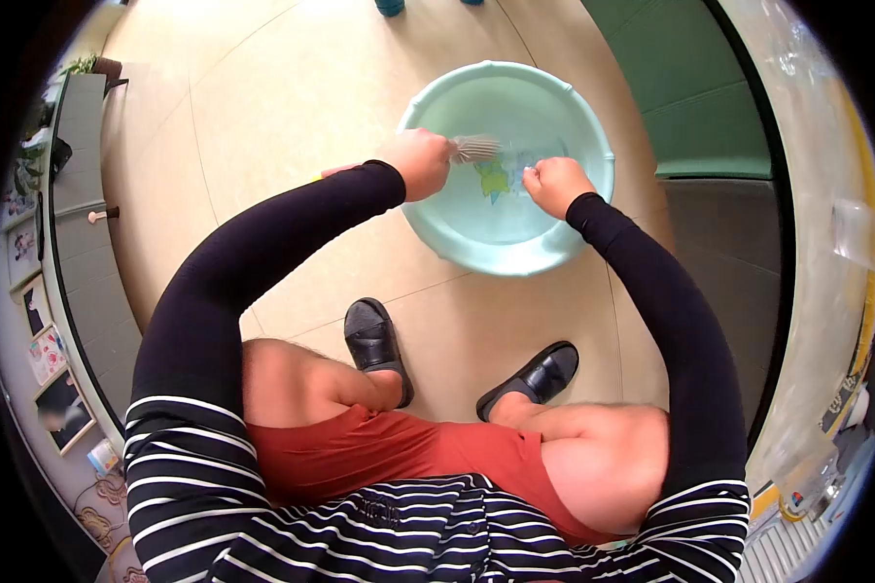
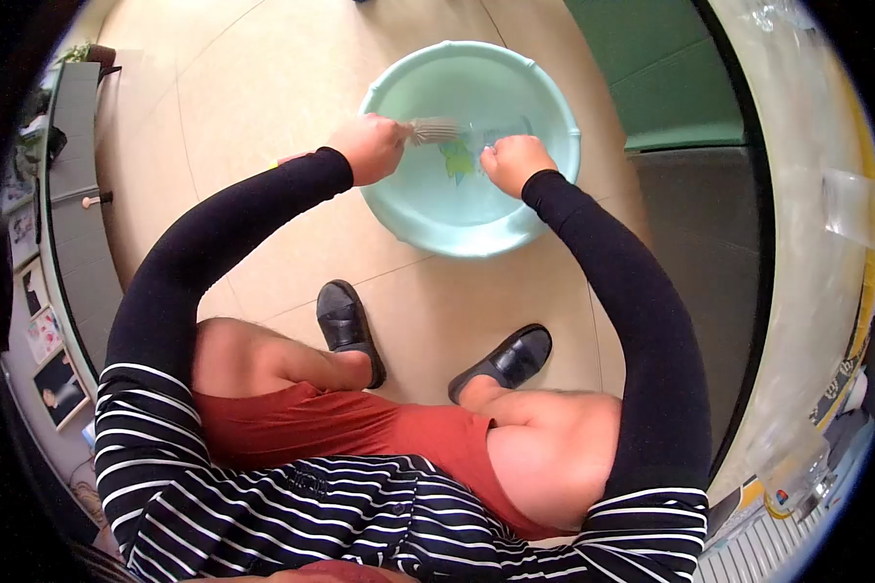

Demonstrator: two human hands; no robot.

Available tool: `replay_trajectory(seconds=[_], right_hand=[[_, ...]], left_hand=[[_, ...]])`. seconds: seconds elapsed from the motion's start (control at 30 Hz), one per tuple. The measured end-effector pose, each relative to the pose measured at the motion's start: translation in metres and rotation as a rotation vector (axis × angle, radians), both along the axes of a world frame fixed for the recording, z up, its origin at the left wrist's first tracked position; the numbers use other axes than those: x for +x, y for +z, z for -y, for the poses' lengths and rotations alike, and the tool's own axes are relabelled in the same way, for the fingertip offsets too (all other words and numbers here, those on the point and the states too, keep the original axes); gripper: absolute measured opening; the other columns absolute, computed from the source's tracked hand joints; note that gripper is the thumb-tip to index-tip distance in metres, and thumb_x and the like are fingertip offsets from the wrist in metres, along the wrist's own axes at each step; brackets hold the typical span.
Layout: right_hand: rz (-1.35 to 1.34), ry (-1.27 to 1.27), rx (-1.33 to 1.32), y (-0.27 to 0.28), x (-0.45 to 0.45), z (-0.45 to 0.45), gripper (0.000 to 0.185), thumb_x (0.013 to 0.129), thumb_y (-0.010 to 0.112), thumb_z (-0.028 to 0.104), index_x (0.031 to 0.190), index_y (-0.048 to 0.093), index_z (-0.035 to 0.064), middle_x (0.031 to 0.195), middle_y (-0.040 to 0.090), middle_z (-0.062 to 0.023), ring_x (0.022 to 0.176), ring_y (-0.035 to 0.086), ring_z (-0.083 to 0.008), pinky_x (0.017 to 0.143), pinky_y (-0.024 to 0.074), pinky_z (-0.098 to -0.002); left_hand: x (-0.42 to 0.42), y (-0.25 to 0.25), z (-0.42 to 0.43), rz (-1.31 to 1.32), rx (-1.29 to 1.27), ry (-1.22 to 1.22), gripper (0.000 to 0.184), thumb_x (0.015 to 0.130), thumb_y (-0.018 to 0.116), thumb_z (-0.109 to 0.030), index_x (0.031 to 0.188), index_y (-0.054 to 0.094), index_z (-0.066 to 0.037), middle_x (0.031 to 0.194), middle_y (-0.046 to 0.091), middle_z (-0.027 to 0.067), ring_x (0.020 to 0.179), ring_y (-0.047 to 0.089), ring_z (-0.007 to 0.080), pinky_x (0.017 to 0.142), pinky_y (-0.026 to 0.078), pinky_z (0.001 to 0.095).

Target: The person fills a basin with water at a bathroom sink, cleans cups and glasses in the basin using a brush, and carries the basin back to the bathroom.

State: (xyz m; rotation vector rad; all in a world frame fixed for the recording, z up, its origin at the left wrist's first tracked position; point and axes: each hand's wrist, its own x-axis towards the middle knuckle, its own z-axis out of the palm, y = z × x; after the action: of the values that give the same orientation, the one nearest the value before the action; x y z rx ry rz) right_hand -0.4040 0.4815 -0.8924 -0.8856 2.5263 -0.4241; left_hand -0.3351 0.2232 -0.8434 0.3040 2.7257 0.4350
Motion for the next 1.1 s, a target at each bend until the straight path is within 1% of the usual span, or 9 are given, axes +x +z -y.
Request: replay_trajectory(seconds=[0.07, 0.17, 0.4, 0.5, 0.67, 0.83, 0.87, 0.97, 1.1], right_hand=[[0.041, -0.045, -0.051, -0.007, -0.007, -0.004, 0.041, 0.088, 0.051, 0.033, 0.069, 0.066, -0.0002, 0.075, 0.065, -0.0243, 0.076, 0.062, -0.0429, 0.078, 0.0507, -0.0494], [0.127, -0.037, -0.053, 0.005, -0.014, -0.005, 0.042, 0.087, 0.051, 0.034, 0.07, 0.066, -0.0007, 0.075, 0.064, -0.0246, 0.075, 0.063, -0.0425, 0.076, 0.0508, -0.0499], [0.02, 0.025, -0.007, 0.003, -0.001, 0.001, 0.039, 0.089, 0.053, 0.035, 0.075, 0.068, 0.0019, 0.079, 0.067, -0.0213, 0.078, 0.065, -0.0386, 0.075, 0.0525, -0.0486], [-0.168, 0.099, -0.023, 0.0, 0.007, 0.0, 0.031, 0.089, 0.057, 0.033, 0.081, 0.067, 0.0044, 0.091, 0.066, -0.0169, 0.081, 0.066, -0.0357, 0.073, 0.053, -0.0478], [-0.224, 0.248, -0.157, 0.031, 0.004, -0.012, 0.027, 0.085, 0.066, 0.032, 0.091, 0.062, 0.0054, 0.1, 0.059, -0.0104, 0.084, 0.065, -0.0304, 0.074, 0.0531, -0.0437], [-0.276, 0.117, -0.295, 0.013, -0.027, -0.006, 0.048, 0.08, 0.072, 0.034, 0.118, 0.059, 0.0069, 0.123, 0.054, -0.0118, 0.106, 0.059, -0.0313, 0.089, 0.0512, -0.0411], [-0.231, 0.132, -0.219, 0.008, -0.027, -0.008, 0.068, 0.075, 0.077, 0.029, 0.134, 0.05, 0.0094, 0.137, 0.046, -0.0139, 0.117, 0.055, -0.033, 0.098, 0.0484, -0.041], [0.108, 0.143, 0.002, -0.012, -0.024, -0.008, 0.081, 0.072, 0.079, 0.024, 0.143, 0.042, 0.0125, 0.141, 0.042, -0.0155, 0.121, 0.054, -0.0335, 0.101, 0.0472, -0.0411], [0.027, 0.246, -0.081, -0.015, -0.026, -0.01, 0.077, 0.066, 0.082, 0.022, 0.134, 0.048, 0.0117, 0.132, 0.048, -0.0161, 0.114, 0.057, -0.0359, 0.097, 0.0497, -0.0426]], left_hand=[[0.005, 0.011, -0.004, -0.067, 0.139, -0.063, 0.023, 0.089, 0.052, -0.012, 0.101, 0.073, -0.011, 0.074, 0.068, 0.017, 0.069, 0.067, 0.0361, 0.065, 0.054, 0.0477], [0.006, 0.004, -0.008, -0.044, 0.151, -0.183, 0.029, 0.089, 0.054, -0.012, 0.114, 0.069, -0.012, 0.075, 0.067, 0.0178, 0.069, 0.066, 0.0361, 0.066, 0.053, 0.0477], [-0.025, -0.006, -0.016, -0.041, -0.25, -0.418, 0.045, 0.087, 0.055, -0.008, 0.132, 0.058, -0.014, 0.087, 0.065, 0.0127, 0.076, 0.069, 0.0303, 0.066, 0.056, 0.0419], [-0.021, -0.011, -0.013, -0.063, -0.298, -0.44, 0.048, 0.087, 0.054, -0.008, 0.135, 0.055, -0.013, 0.089, 0.065, 0.0131, 0.077, 0.069, 0.0303, 0.066, 0.056, 0.0417], [-0.016, -0.007, -0.006, -0.034, -0.327, -0.453, 0.049, 0.089, 0.053, -0.009, 0.138, 0.052, -0.01, 0.092, 0.065, 0.0133, 0.078, 0.069, 0.0299, 0.068, 0.056, 0.0408], [-0.007, -0.006, -0.007, -0.051, -0.365, -0.523, 0.051, 0.09, 0.051, -0.01, 0.141, 0.049, -0.009, 0.094, 0.065, 0.0137, 0.078, 0.069, 0.0297, 0.069, 0.056, 0.0398], [-0.005, -0.004, -0.008, -0.041, -0.379, -0.543, 0.052, 0.09, 0.051, -0.01, 0.142, 0.048, -0.009, 0.094, 0.065, 0.0137, 0.078, 0.069, 0.0296, 0.069, 0.056, 0.0396], [-0.005, -0.006, -0.008, -0.017, -0.323, -0.598, 0.053, 0.09, 0.051, -0.01, 0.143, 0.047, -0.009, 0.094, 0.064, 0.0136, 0.078, 0.069, 0.0292, 0.069, 0.057, 0.0394], [-0.011, -0.01, -0.014, -0.014, -0.264, -0.62, 0.052, 0.09, 0.05, -0.01, 0.142, 0.048, -0.01, 0.093, 0.064, 0.0144, 0.078, 0.069, 0.0296, 0.069, 0.056, 0.0395]])
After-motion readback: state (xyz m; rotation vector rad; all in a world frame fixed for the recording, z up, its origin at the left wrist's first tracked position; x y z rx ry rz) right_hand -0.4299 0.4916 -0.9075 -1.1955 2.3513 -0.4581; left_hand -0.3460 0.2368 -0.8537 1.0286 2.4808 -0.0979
